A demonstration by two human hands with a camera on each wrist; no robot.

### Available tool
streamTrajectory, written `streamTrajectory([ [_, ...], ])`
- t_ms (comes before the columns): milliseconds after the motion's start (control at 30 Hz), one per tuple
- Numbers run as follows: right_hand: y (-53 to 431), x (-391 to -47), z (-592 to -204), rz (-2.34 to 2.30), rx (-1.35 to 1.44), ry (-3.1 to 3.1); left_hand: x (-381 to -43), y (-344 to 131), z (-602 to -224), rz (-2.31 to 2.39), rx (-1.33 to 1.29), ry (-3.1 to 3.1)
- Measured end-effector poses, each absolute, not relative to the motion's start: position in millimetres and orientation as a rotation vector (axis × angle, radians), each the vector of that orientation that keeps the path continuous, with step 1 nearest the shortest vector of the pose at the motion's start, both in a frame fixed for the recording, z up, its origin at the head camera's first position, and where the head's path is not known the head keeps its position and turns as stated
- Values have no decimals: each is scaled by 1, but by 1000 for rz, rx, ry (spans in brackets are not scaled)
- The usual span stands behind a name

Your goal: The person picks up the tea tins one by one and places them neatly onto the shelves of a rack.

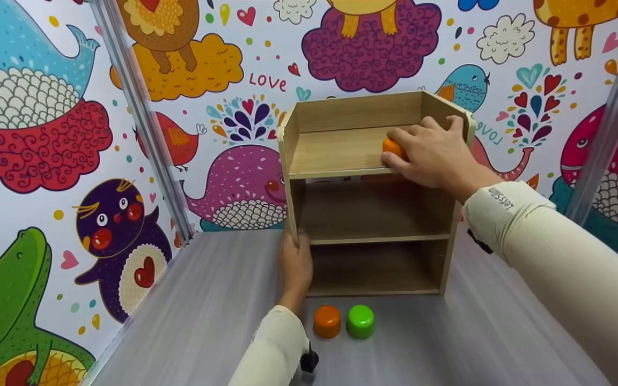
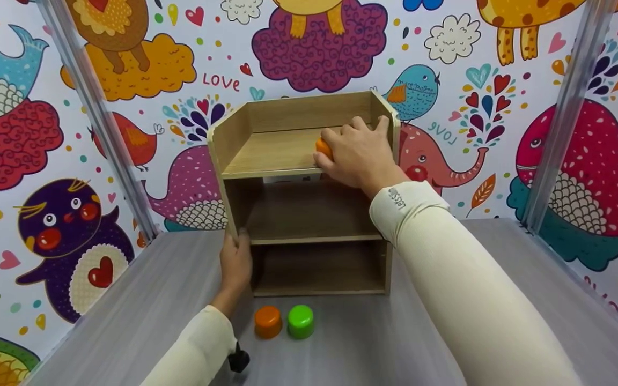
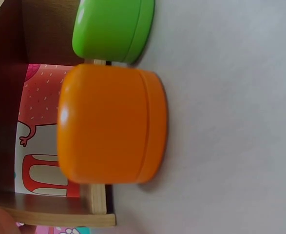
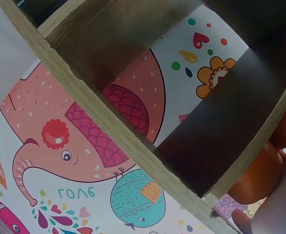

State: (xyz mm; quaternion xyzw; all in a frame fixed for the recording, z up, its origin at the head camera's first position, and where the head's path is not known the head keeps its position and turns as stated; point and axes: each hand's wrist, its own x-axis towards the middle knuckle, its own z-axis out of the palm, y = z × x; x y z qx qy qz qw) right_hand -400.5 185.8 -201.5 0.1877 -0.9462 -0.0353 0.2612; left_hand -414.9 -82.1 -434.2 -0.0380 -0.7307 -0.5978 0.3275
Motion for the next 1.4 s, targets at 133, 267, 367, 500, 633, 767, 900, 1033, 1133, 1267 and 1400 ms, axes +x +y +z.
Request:
streamTrajectory([
  [133, 187, -401, -202, -100, 509, -2549, -414, -82, -434, -1569, -96, -1922],
  [267, 187, -400, -202, -97, 505, -2555, -414, -81, -433, -1569, -107, -1914],
  [367, 186, -400, -202, -93, 499, -2560, -414, -81, -433, -1562, -112, -1910],
  [500, 187, -400, -203, -79, 495, -2548, -415, -81, -434, -1555, -111, -1907],
  [633, 188, -399, -206, -31, 494, -2510, -416, -81, -435, -1576, -124, -1900],
  [767, 189, -397, -207, 12, 492, -2471, -416, -80, -435, -1592, -115, -1904],
  [900, 192, -394, -208, 37, 498, -2423, -416, -80, -434, -1571, -92, -1911],
  [1033, 194, -392, -210, 51, 513, -2356, -415, -80, -435, -1546, -84, -1919],
  [1133, 195, -389, -214, 55, 531, -2304, -415, -80, -435, -1544, -83, -1926],
  [1267, 194, -386, -222, 53, 555, -2233, -416, -81, -434, -1542, -70, -1935],
  [1400, 193, -383, -229, 53, 583, -2168, -416, -81, -433, -1538, -48, -1939],
])
